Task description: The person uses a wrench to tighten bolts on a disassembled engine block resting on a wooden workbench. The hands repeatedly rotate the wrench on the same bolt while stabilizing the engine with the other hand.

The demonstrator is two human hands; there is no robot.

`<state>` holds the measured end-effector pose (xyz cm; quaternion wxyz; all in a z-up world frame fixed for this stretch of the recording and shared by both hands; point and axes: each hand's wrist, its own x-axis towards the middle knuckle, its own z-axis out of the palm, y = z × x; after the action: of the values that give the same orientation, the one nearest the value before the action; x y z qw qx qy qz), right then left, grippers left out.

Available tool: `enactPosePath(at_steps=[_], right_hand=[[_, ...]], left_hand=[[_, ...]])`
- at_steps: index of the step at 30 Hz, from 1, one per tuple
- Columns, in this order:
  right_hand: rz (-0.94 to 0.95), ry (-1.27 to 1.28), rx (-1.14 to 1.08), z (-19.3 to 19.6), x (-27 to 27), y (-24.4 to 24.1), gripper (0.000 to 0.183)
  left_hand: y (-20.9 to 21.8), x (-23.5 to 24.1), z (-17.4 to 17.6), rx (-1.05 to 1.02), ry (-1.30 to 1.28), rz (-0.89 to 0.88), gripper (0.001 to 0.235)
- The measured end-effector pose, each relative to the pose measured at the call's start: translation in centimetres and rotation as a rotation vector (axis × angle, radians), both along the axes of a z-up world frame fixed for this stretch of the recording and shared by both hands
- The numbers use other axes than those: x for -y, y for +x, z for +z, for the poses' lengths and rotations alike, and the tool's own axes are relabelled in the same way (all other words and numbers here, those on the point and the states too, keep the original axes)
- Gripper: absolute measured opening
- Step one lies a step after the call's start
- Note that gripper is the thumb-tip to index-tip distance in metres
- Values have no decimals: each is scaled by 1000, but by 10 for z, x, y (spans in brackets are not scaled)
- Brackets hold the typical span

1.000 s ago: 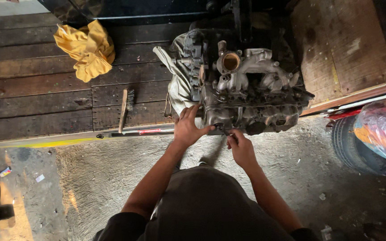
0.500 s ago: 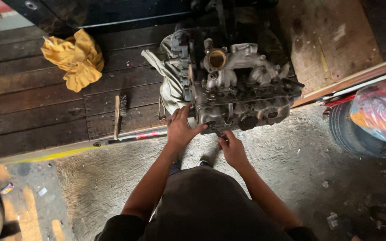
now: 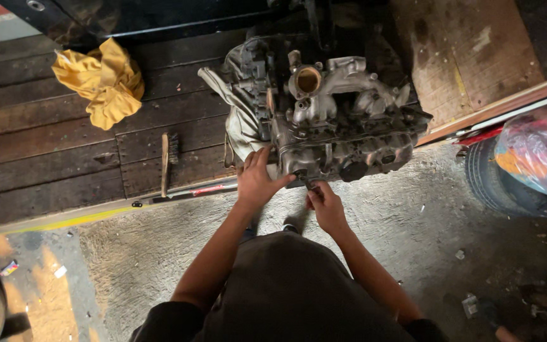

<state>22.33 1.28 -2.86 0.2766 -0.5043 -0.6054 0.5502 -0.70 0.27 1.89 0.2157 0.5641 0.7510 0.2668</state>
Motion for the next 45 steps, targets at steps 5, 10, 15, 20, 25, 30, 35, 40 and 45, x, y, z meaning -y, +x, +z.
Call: enactPosePath(at_steps=[5, 10, 15, 20, 25, 30, 35, 40, 45], right_hand=[[13, 82, 122, -5, -6, 4, 22], [10, 347, 273, 3, -14, 14, 24], [-2, 357, 212, 3, -14, 21, 26], [-62, 179, 115, -9, -12, 24, 26], [8, 146, 13, -17, -17, 20, 24], [76, 178, 48, -12, -16, 19, 21], [77, 152, 4, -6, -16, 13, 22], [85, 250, 120, 5, -18, 12, 22], [94, 676, 300, 23, -20, 13, 19]], left_hand=[[1, -5, 9, -52, -171, -29, 111], [1, 0, 6, 8, -85, 3, 110], [3, 0, -4, 32, -31, 28, 109], [4, 1, -9, 32, -15, 39, 108], [8, 3, -10, 50, 35, 65, 105], [9, 4, -7, 74, 39, 71, 104], [7, 5, -9, 25, 37, 65, 107], [9, 5, -15, 31, 94, 73, 106], [7, 3, -17, 11, 63, 70, 106]])
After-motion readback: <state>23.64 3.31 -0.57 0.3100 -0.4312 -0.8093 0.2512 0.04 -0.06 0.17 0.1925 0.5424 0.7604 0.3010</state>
